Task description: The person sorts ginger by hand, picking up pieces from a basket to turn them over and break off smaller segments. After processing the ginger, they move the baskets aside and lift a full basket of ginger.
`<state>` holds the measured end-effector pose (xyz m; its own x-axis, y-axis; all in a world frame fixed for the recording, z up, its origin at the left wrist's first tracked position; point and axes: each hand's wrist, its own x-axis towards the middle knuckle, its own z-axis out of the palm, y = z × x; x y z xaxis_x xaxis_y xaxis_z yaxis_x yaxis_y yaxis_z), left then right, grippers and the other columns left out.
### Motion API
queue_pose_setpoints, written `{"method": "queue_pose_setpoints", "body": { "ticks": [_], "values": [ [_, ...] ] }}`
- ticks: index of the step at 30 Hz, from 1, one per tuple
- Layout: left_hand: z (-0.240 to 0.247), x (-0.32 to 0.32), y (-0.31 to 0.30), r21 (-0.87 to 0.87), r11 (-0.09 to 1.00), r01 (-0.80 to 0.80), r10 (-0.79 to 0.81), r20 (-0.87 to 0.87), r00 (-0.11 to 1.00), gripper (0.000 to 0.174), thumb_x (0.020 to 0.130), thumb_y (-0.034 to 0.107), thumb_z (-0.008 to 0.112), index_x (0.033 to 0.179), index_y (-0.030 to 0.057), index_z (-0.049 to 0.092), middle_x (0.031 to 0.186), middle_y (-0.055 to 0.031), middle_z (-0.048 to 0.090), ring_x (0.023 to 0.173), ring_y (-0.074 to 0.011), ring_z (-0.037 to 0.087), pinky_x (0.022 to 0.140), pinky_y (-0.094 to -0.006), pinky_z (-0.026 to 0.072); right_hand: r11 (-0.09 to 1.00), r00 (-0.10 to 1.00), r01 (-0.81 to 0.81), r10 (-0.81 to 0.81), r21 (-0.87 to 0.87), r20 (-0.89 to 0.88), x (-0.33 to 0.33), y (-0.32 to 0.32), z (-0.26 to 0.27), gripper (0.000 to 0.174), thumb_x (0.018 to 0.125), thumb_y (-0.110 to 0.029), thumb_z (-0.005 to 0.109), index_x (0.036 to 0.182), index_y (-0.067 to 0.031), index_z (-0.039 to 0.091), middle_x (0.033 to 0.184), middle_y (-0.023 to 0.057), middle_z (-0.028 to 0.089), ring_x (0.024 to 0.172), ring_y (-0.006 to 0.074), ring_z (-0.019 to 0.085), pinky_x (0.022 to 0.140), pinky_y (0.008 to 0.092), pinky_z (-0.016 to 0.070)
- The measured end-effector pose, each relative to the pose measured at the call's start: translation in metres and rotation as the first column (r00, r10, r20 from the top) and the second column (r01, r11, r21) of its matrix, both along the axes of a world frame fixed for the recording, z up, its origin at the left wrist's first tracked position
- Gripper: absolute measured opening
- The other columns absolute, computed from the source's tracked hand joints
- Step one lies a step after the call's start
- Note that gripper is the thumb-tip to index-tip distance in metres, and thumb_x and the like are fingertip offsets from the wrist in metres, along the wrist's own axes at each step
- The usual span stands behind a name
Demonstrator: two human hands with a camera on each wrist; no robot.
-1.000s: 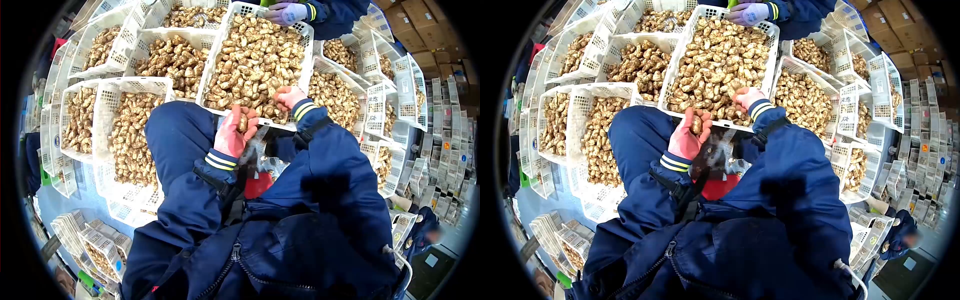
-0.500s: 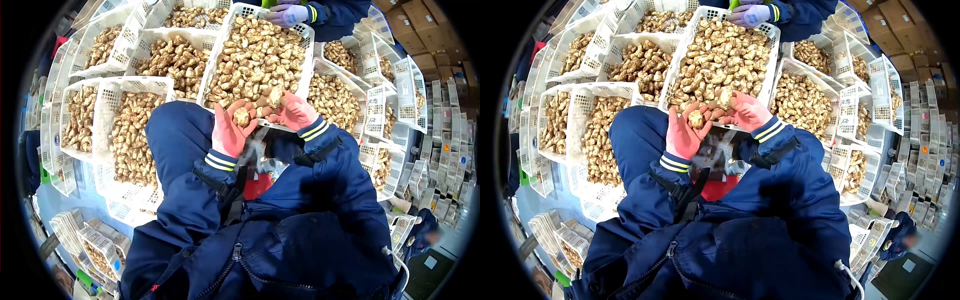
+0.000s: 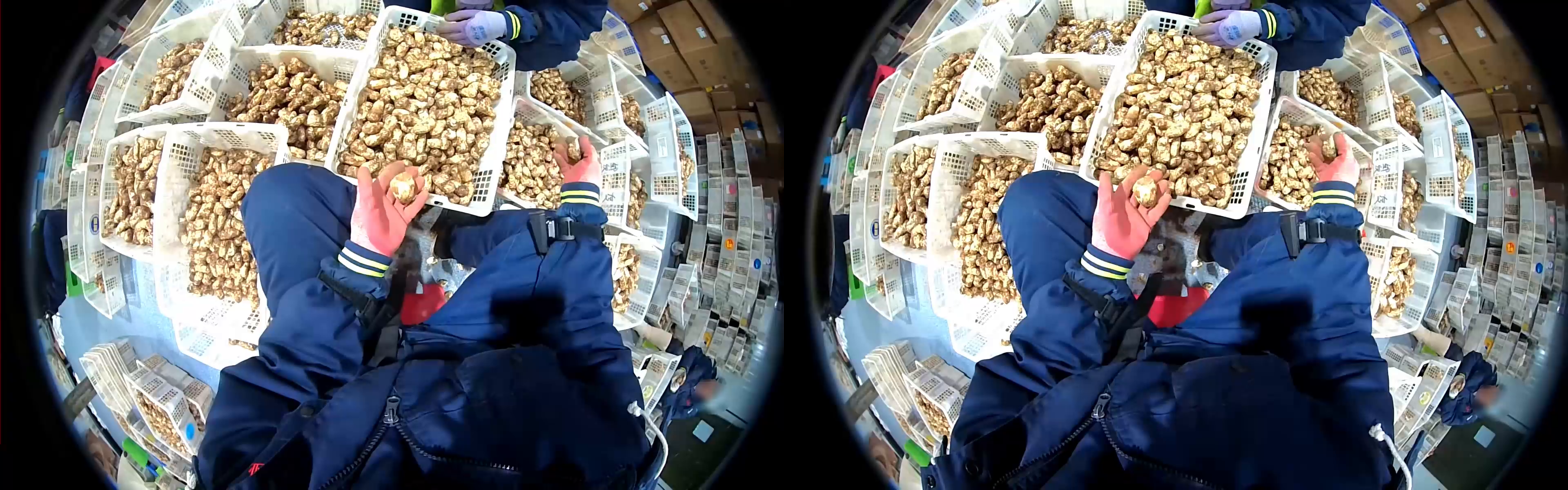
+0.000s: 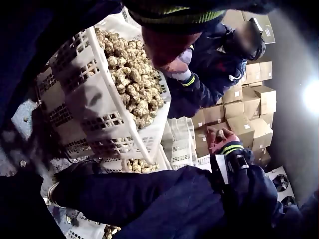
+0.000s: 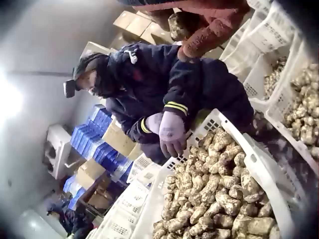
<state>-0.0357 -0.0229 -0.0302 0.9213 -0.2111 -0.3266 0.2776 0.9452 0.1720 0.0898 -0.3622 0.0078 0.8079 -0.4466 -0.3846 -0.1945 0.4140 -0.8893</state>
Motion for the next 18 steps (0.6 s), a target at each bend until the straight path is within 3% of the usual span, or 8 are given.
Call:
{"method": "queue_pose_setpoints", "body": {
  "ticks": [4,7,9,12,14,15,17,18],
  "values": [
    [-0.004,-0.002,0.0,0.024,0.998,0.051,-0.051,-0.006,0.999,0.053,0.092,0.045,0.043,0.121,0.0002,0.042,0.111,-0.0142,0.054,0.105,-0.0274,0.054,0.089,-0.0386,0.047,0.953,0.945,-0.304,0.301,-0.002,0.125,-0.007,0.035,-0.001,0.029,0.084,-0.027,0.057,0.093,0.0011,0.058,0.081,0.0148,0.063,0.061,0.0209,0.061,0.052,0.0273,0.0496],
    [-0.008,-0.002,0.002,0.048,0.997,0.063,-0.06,-0.062,0.996,0.046,0.093,0.041,0.044,0.116,0.0016,0.046,0.108,-0.0124,0.056,0.104,-0.0267,0.056,0.086,-0.0379,0.0491,0.884,0.865,-0.463,0.465,-0.057,0.189,-0.018,0.074,0.012,0.033,0.089,-0.027,0.054,0.103,0.0025,0.055,0.091,0.0157,0.062,0.075,0.0194,0.062,0.064,0.0279,0.0504],
    [-0.011,-0.006,0.001,0.078,0.997,0.025,-0.024,-0.021,0.999,0.045,0.093,0.041,0.044,0.114,0.0021,0.047,0.109,-0.0124,0.056,0.103,-0.0263,0.056,0.085,-0.0372,0.0497,0.825,0.797,-0.559,0.562,-0.083,0.22,-0.022,0.078,0.008,0.052,0.089,-0.033,0.056,0.123,0.0038,0.043,0.1,0.0158,0.059,0.084,0.0189,0.06,0.073,0.0295,0.0495],
    [-0.008,-0.002,0.002,0.092,0.993,0.074,-0.07,-0.046,0.996,0.045,0.093,0.041,0.043,0.113,0.0022,0.048,0.109,-0.0113,0.056,0.101,-0.0255,0.057,0.084,-0.0362,0.0497,0.8,0.774,-0.594,0.598,-0.091,0.206,-0.018,0.087,0.011,0.058,0.088,-0.036,0.056,0.128,0.0022,0.038,0.105,0.0142,0.057,0.091,0.0189,0.058,0.079,0.0284,0.0473],
    [-0.003,-0.007,0.0,0.166,0.985,0.042,-0.046,0.022,0.999,0.044,0.092,0.041,0.044,0.113,0.0026,0.048,0.109,-0.0108,0.057,0.101,-0.0255,0.057,0.084,-0.0367,0.0489,0.767,0.749,-0.629,0.642,-0.131,0.163,-0.023,0.084,0.009,0.052,0.088,-0.034,0.057,0.122,0.0018,0.042,0.108,0.014,0.057,0.094,0.0201,0.058,0.081,0.0288,0.0468],
    [-0.007,-0.002,0.001,0.148,0.984,0.098,-0.085,-0.091,0.992,0.043,0.092,0.041,0.045,0.113,0.0036,0.049,0.108,-0.0107,0.057,0.101,-0.025,0.057,0.085,-0.0367,0.0484,0.769,0.755,-0.621,0.639,-0.151,0.149,-0.023,0.085,0.009,0.049,0.088,-0.033,0.057,0.12,0.0016,0.043,0.108,0.0141,0.057,0.095,0.0205,0.059,0.082,0.0289,0.0468],
    [-0.014,-0.006,0.0,0.156,0.985,0.07,-0.071,-0.001,0.997,0.041,0.092,0.041,0.045,0.112,0.0042,0.05,0.107,-0.0108,0.057,0.099,-0.0239,0.058,0.084,-0.0363,0.0494,0.803,0.789,-0.566,0.593,-0.187,0.16,-0.023,0.086,0.009,0.044,0.089,-0.032,0.056,0.115,0.0013,0.047,0.103,0.0143,0.06,0.093,0.0209,0.061,0.08,0.0283,0.0477],
    [-0.014,-0.003,0.001,0.166,0.979,0.117,-0.097,-0.125,0.987,0.04,0.093,0.04,0.044,0.111,0.004,0.05,0.106,-0.0106,0.057,0.099,-0.0232,0.058,0.082,-0.0357,0.0505,0.808,0.797,-0.556,0.585,-0.197,0.149,-0.022,0.084,0.012,0.044,0.089,-0.033,0.055,0.115,0.0013,0.048,0.102,0.0144,0.061,0.092,0.0208,0.061,0.079,0.0279,0.0481]
  ]
}}
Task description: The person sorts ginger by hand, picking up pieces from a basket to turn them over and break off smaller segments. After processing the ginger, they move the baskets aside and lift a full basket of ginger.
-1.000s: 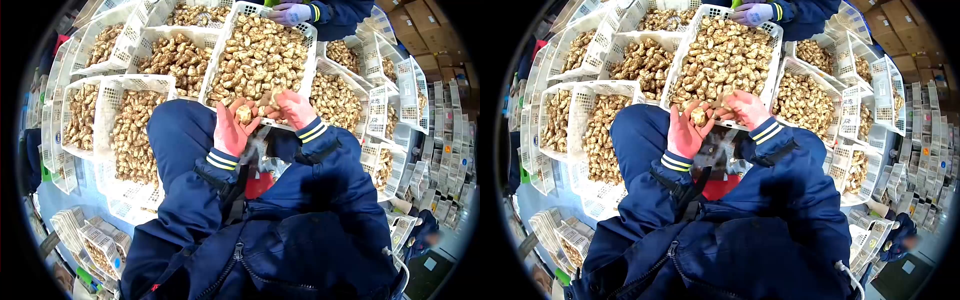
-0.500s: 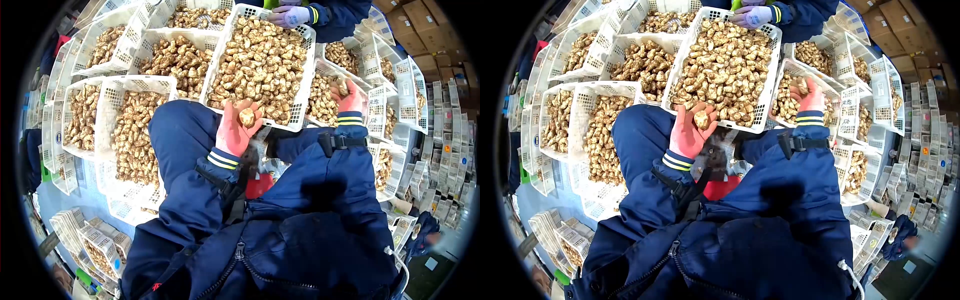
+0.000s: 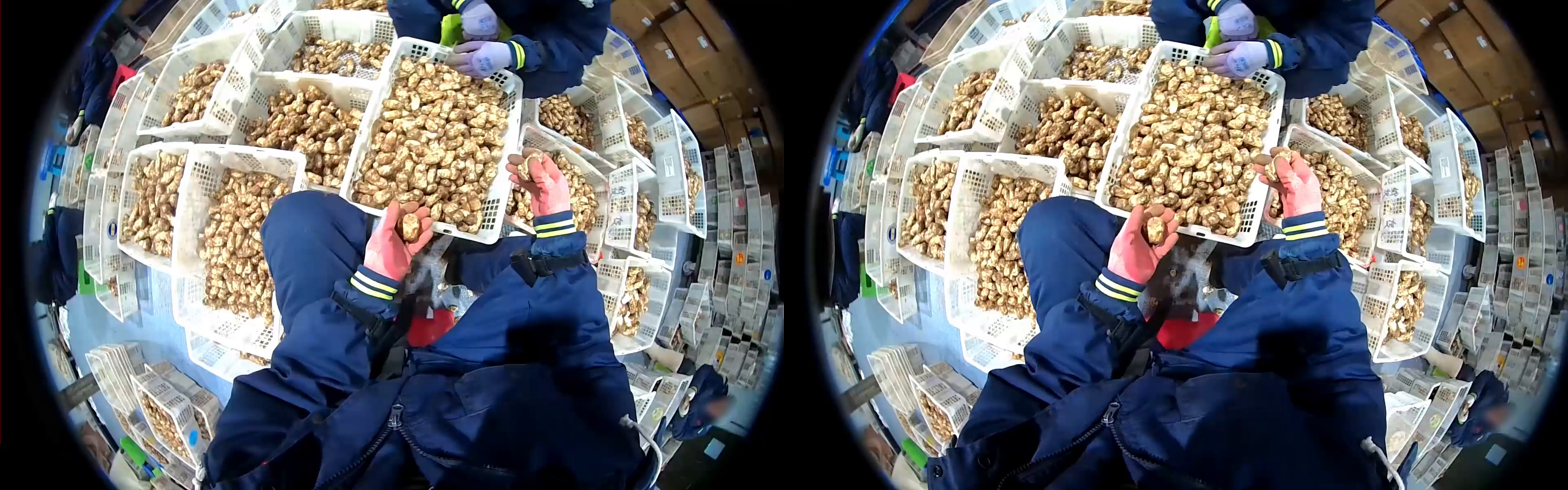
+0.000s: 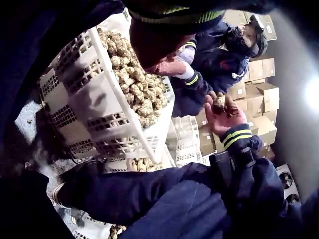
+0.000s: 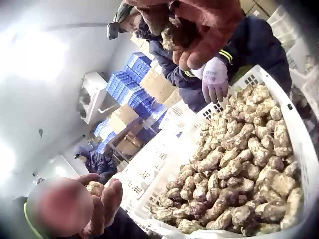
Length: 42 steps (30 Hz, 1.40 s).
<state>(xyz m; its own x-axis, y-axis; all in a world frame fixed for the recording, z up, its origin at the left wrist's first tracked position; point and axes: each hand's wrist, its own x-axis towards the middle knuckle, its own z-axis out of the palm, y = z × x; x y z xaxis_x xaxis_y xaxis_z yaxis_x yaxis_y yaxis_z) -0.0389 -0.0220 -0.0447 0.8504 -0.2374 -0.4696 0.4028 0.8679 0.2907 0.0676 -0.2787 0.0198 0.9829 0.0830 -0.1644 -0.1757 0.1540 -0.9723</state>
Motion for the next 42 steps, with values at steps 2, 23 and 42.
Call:
{"method": "queue_pose_setpoints", "body": {
  "ticks": [2,23,42],
  "values": [
    [0.0,0.0,0.0,-0.02,1.0,-0.005,0.006,0.053,0.999,0.04,0.093,0.039,0.043,0.111,0.0041,0.049,0.106,-0.0106,0.057,0.099,-0.0232,0.058,0.08,-0.0356,0.0511,0.999,0.999,0.044,-0.044,-0.006,0.009,-0.002,-0.003,0.002,0.044,0.089,-0.034,0.054,0.115,0.0015,0.048,0.101,0.0148,0.061,0.09,0.0209,0.062,0.076,0.0271,0.049],
    [-0.002,0.0,0.003,-0.083,0.996,0.012,-0.01,0.02,1.0,0.037,0.094,0.036,0.043,0.109,0.0034,0.05,0.103,-0.0098,0.058,0.096,-0.0239,0.058,0.08,-0.0359,0.0507,0.934,0.926,0.327,-0.348,-0.147,-0.15,0.041,-0.084,-0.008,0.032,0.09,-0.02,0.049,0.12,-0.0092,0.053,0.085,0.011,0.064,0.066,0.0204,0.063,0.058,0.0294,0.0521],
    [-0.005,-0.002,0.002,-0.052,0.998,-0.019,0.023,0.07,0.997,0.038,0.092,0.037,0.047,0.111,0.0038,0.051,0.106,-0.0122,0.058,0.098,-0.0254,0.057,0.081,-0.0372,0.0502,0.95,0.962,-0.26,0.24,-0.172,-0.128,0.028,-0.008,-0.025,0.063,0.08,-0.004,0.059,0.136,-0.0014,0.031,0.106,0.013,0.06,0.089,0.0187,0.06,0.075,0.0255,0.0487]
  ]
}}
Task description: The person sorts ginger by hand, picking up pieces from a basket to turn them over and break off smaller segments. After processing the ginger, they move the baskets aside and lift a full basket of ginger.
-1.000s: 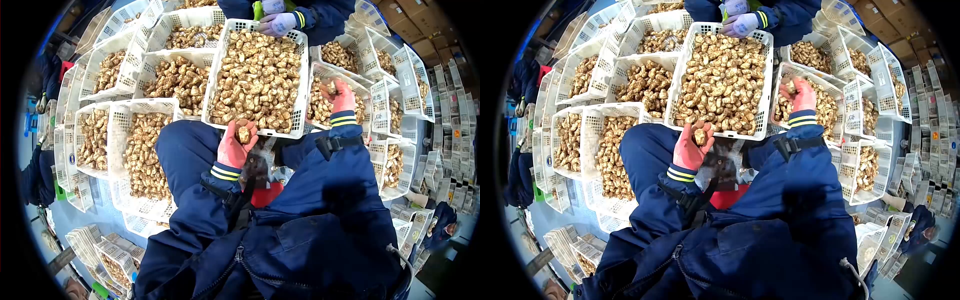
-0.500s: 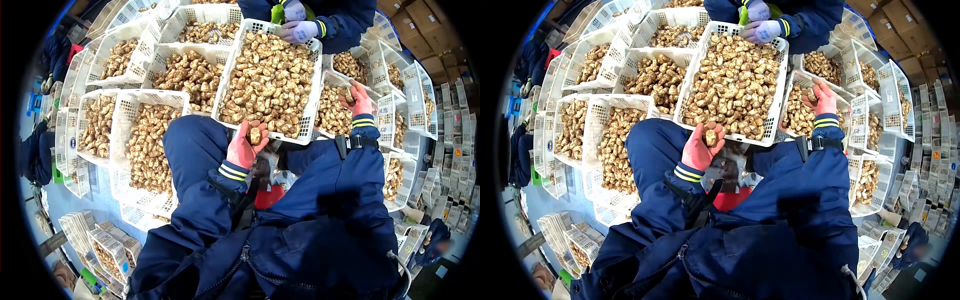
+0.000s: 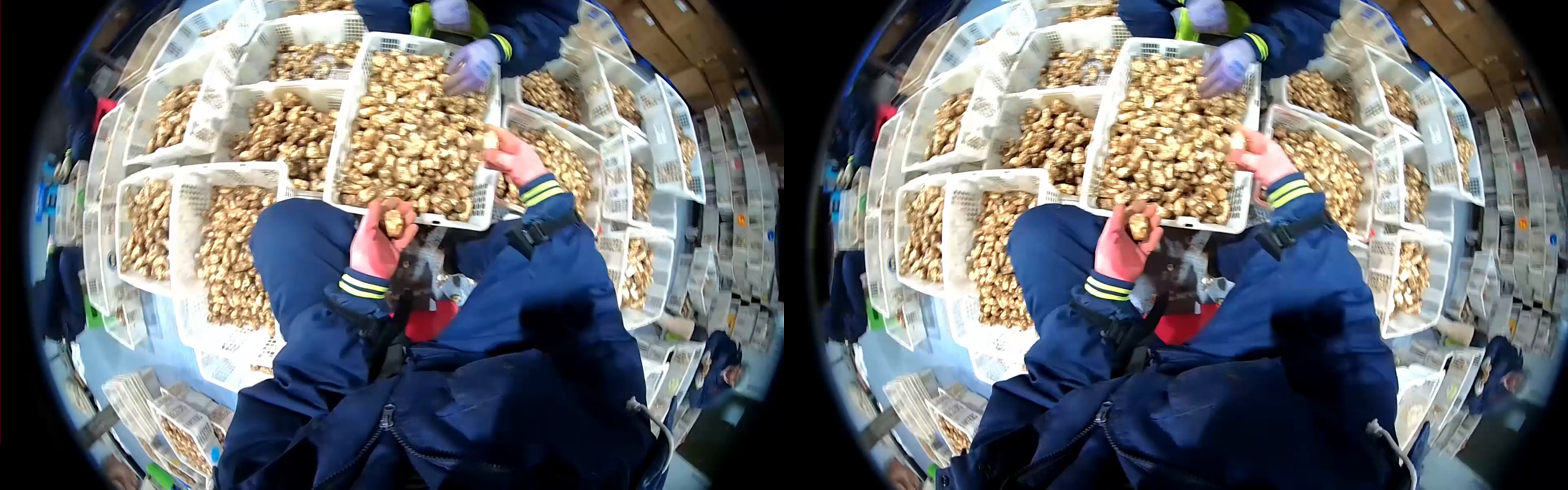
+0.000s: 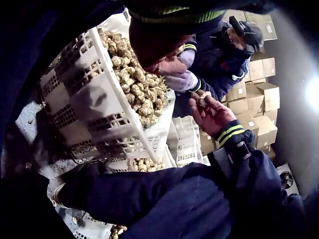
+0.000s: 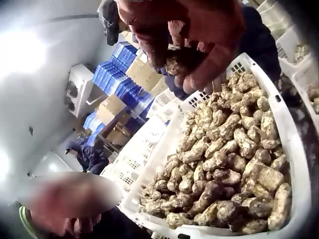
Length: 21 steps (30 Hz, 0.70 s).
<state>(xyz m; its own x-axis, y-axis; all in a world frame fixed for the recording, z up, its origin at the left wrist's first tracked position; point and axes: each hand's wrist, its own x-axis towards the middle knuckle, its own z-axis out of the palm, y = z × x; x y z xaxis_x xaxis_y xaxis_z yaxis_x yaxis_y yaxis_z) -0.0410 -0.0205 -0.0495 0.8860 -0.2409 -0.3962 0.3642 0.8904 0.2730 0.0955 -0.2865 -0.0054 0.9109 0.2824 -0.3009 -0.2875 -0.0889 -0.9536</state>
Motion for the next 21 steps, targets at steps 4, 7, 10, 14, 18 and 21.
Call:
{"method": "queue_pose_setpoints", "body": {
  "ticks": [4,7,10,14,18,21],
  "values": [
    [0.007,0.003,0.001,0.058,0.998,0.031,-0.026,-0.089,0.996,0.039,0.092,0.038,0.046,0.111,0.0043,0.05,0.111,-0.0134,0.056,0.1,-0.025,0.057,0.081,-0.0363,0.0509,0.969,0.999,0.013,0.0,0.245,-0.05,-0.012,0.007,0.015,0.064,0.083,-0.018,0.06,0.137,-0.0038,0.029,0.109,0.0123,0.058,0.096,0.0193,0.058,0.082,0.0269,0.0466],
    [0.006,0.002,-0.001,0.104,0.994,0.019,-0.013,-0.054,0.998,0.04,0.092,0.04,0.046,0.11,0.0048,0.05,0.109,-0.0125,0.058,0.1,-0.0241,0.057,0.08,-0.035,0.0512,0.9,0.999,-0.048,0.037,0.434,0.036,-0.008,0.009,0.017,0.062,0.089,-0.036,0.054,0.137,-0.0046,0.029,0.11,0.0134,0.058,0.099,0.0214,0.058,0.084,0.0278,0.0471],
    [0.004,0.001,0.0,0.088,0.996,0.033,-0.03,-0.041,0.999,0.039,0.092,0.039,0.046,0.11,0.0047,0.05,0.108,-0.012,0.058,0.1,-0.024,0.057,0.081,-0.0347,0.0512,0.931,0.996,0.082,-0.06,0.357,-0.073,-0.01,0.009,0.02,0.053,0.09,-0.038,0.052,0.129,-0.0038,0.041,0.105,0.0125,0.06,0.096,0.0211,0.06,0.08,0.0292,0.0491],
    [0.005,0.001,0.0,0.132,0.991,0.033,-0.027,-0.042,0.999,0.041,0.091,0.039,0.047,0.114,0.0046,0.048,0.111,-0.0119,0.056,0.101,-0.0235,0.056,0.081,-0.0345,0.0507,0.938,0.994,0.091,-0.104,0.335,0.02,-0.017,0.011,0.018,0.05,0.087,-0.039,0.055,0.123,-0.005,0.049,0.1,0.0116,0.062,0.091,0.0206,0.061,0.078,0.0299,0.0502],
    [0.006,0.001,0.0,0.12,0.992,0.031,-0.026,-0.044,0.999,0.042,0.092,0.04,0.045,0.115,0.0051,0.048,0.111,-0.0113,0.056,0.101,-0.0232,0.056,0.082,-0.0352,0.0494,0.933,0.985,0.159,-0.174,0.323,0.018,-0.017,0.014,0.021,0.04,0.088,-0.033,0.056,0.115,-0.0041,0.054,0.094,0.009,0.064,0.084,0.0171,0.062,0.072,0.0286,0.0509],
    [0.004,0.001,-0.001,0.118,0.993,0.03,-0.023,-0.061,0.998,0.039,0.093,0.038,0.044,0.112,0.0055,0.05,0.109,-0.0109,0.057,0.099,-0.0232,0.057,0.082,-0.0353,0.0495,0.921,0.969,0.23,-0.245,0.313,0.01,-0.022,0.022,0.028,0.035,0.088,-0.029,0.057,0.111,-0.0019,0.056,0.09,0.0086,0.064,0.081,0.0161,0.062,0.067,0.0258,0.049]
  ]
}}
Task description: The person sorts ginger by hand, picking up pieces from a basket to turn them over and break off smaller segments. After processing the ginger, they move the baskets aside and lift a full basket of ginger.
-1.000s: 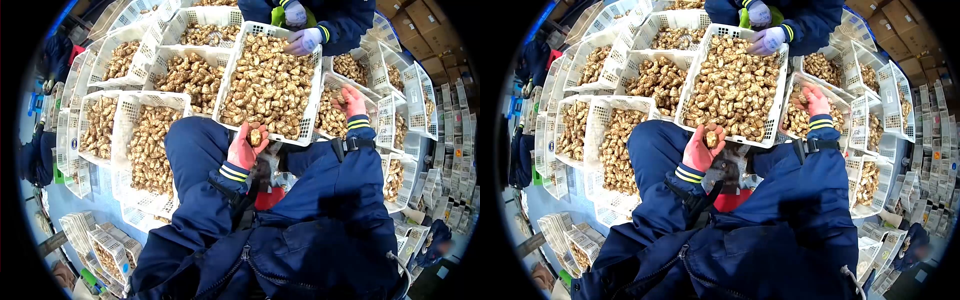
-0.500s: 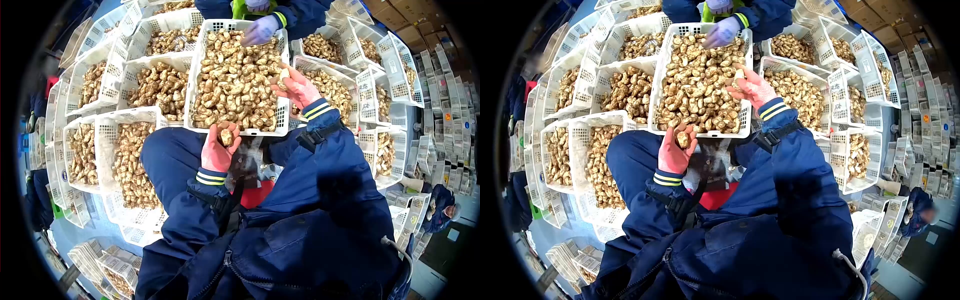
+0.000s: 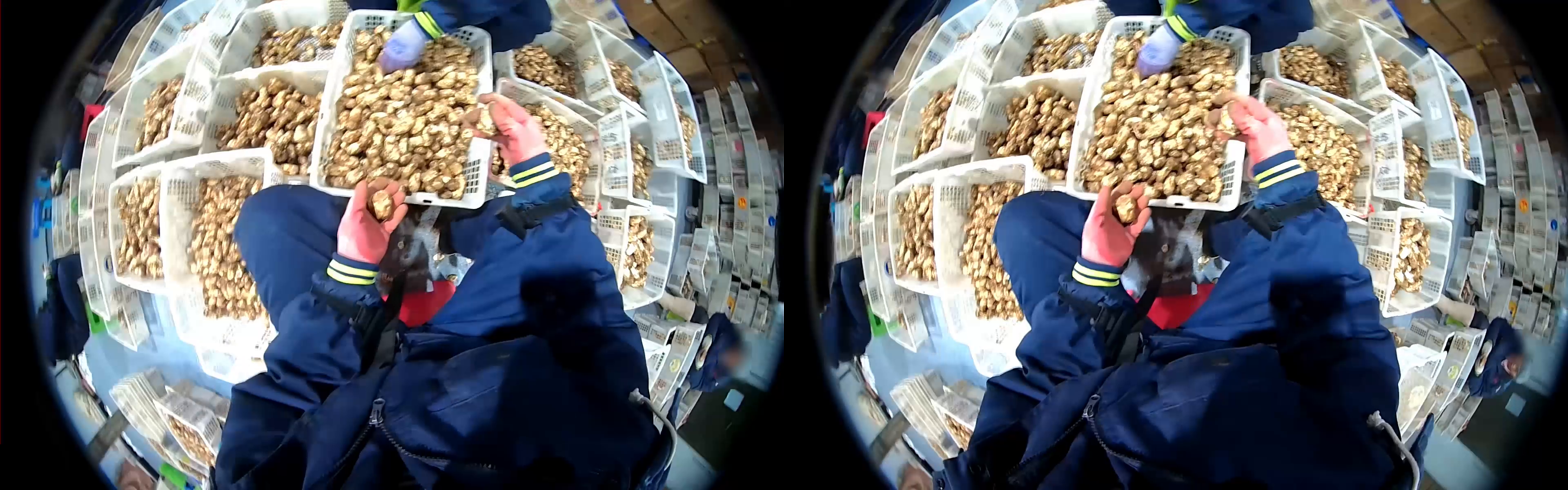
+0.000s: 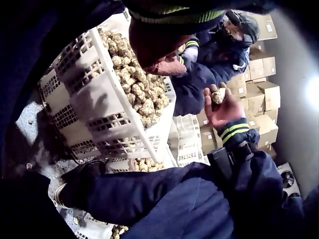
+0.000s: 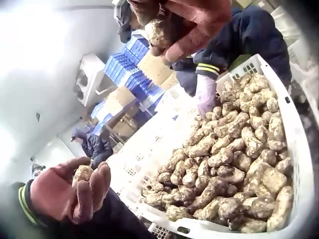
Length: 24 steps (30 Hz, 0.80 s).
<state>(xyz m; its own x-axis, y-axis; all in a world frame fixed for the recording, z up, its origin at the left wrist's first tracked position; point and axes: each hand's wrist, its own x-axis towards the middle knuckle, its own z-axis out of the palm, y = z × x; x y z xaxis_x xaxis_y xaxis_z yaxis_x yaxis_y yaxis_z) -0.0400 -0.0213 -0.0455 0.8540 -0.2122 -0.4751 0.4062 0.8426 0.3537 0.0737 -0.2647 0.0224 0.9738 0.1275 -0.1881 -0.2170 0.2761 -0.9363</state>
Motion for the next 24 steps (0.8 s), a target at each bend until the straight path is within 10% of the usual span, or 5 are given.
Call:
{"method": "queue_pose_setpoints", "body": {
  "ticks": [14,18,20,21,24],
  "values": [
    [0.008,-0.007,-0.003,0.114,0.991,0.065,-0.081,0.135,0.988,0.047,0.084,0.01,0.061,0.126,0.0027,0.04,0.116,-0.0123,0.052,0.103,-0.0224,0.055,0.09,-0.037,0.0447,0.99,0.994,0.071,-0.081,-0.124,-0.076,0.02,-0.029,-0.019,0.048,0.081,-0.011,0.065,0.123,0.0007,0.045,0.102,0.0135,0.061,0.088,0.0188,0.062,0.074,0.0275,0.051],
    [0.013,-0.007,-0.003,0.138,0.982,0.126,-0.148,0.164,0.975,0.045,0.085,0.009,0.06,0.125,0.0024,0.041,0.117,-0.0136,0.052,0.1,-0.0223,0.057,0.089,-0.0371,0.0457,0.444,0.829,0.547,-0.403,-0.71,0.387,0.06,-0.135,-0.088,0.044,0.079,-0.01,0.066,0.118,0.0003,0.05,0.101,0.0138,0.062,0.087,0.018,0.06,0.074,0.0274,0.0472],
    [0.012,-0.006,-0.004,0.148,0.982,0.119,-0.143,0.161,0.977,0.044,0.085,0.009,0.06,0.125,0.0023,0.041,0.117,-0.0137,0.053,0.1,-0.0224,0.057,0.088,-0.037,0.0462,0.336,0.827,0.464,-0.497,-0.82,0.264,0.032,-0.083,-0.014,0.042,0.079,-0.01,0.065,0.117,0.0019,0.05,0.103,0.0141,0.061,0.089,0.0181,0.058,0.076,0.0272,0.0455],
    [0.013,-0.005,-0.004,0.165,0.979,0.122,-0.141,0.109,0.984,0.044,0.085,0.009,0.059,0.125,0.002,0.041,0.115,-0.0132,0.053,0.098,-0.0221,0.057,0.087,-0.037,0.0464,0.252,0.846,0.523,-0.266,-0.814,0.461,0.052,-0.124,-0.068,0.043,0.08,-0.017,0.065,0.117,0.0022,0.051,0.106,0.0139,0.06,0.09,0.0192,0.057,0.079,0.0285,0.0449],
    [-0.007,-0.004,-0.001,0.212,0.975,0.074,-0.099,0.112,0.989,0.044,0.086,0.01,0.058,0.126,0.0018,0.04,0.114,-0.0121,0.053,0.098,-0.0218,0.056,0.088,-0.0366,0.0457,0.651,0.989,0.037,0.087,-0.758,0.123,0.017,-0.037,-0.017,0.035,0.085,-0.016,0.057,0.119,-0.0078,0.056,0.106,0.0086,0.061,0.089,0.014,0.057,0.076,0.0256,0.0466]
  ]
}}
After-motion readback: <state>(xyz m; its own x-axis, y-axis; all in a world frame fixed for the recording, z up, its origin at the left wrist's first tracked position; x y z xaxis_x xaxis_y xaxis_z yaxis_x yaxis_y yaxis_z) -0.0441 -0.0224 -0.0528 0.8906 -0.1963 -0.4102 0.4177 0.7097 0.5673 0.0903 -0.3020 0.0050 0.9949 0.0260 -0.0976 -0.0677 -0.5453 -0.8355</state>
